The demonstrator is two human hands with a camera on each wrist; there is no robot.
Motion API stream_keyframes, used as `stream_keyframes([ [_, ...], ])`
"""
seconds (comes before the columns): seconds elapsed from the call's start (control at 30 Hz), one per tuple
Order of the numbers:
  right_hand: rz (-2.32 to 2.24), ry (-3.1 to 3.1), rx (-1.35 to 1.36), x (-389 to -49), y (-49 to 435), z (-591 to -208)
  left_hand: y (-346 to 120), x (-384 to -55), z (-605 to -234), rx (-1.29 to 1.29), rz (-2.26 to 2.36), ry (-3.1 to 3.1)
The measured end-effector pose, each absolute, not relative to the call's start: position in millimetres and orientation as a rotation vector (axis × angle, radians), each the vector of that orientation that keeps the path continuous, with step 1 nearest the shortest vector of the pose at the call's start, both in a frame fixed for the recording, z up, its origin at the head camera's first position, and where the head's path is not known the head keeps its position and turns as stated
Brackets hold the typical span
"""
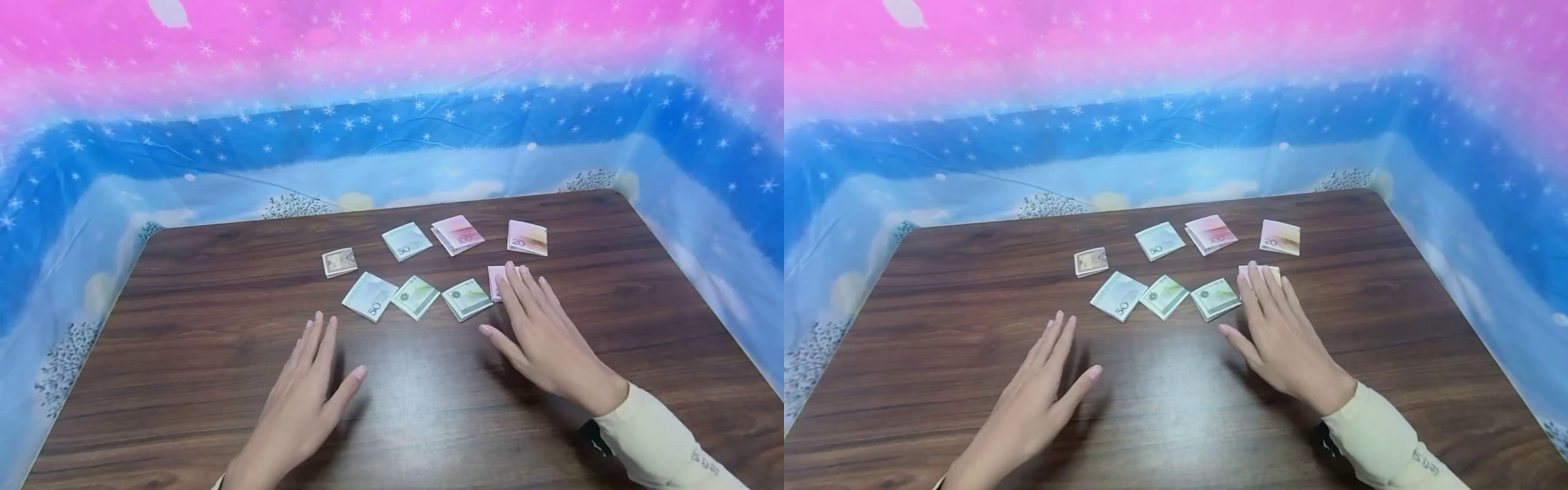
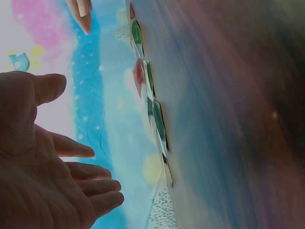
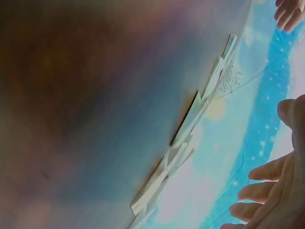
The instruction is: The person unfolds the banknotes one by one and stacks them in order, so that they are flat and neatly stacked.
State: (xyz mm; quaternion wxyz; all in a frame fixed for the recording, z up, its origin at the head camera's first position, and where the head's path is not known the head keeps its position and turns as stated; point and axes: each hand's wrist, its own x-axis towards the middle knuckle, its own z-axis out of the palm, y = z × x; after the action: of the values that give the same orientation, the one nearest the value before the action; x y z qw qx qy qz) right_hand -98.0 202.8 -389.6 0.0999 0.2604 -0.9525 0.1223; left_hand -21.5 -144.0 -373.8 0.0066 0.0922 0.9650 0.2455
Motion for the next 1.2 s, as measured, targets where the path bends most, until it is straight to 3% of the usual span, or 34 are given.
stream_keyframes([
  [0.57, 0.505, -2.844, 0.733, -183, 193, -381, -155, -48, -371, 0.155, 1.219, 2.753],
  [1.2, 0.822, -3.067, 0.167, -267, 163, -393, -149, -75, -380, -0.176, 2.053, 2.071],
])
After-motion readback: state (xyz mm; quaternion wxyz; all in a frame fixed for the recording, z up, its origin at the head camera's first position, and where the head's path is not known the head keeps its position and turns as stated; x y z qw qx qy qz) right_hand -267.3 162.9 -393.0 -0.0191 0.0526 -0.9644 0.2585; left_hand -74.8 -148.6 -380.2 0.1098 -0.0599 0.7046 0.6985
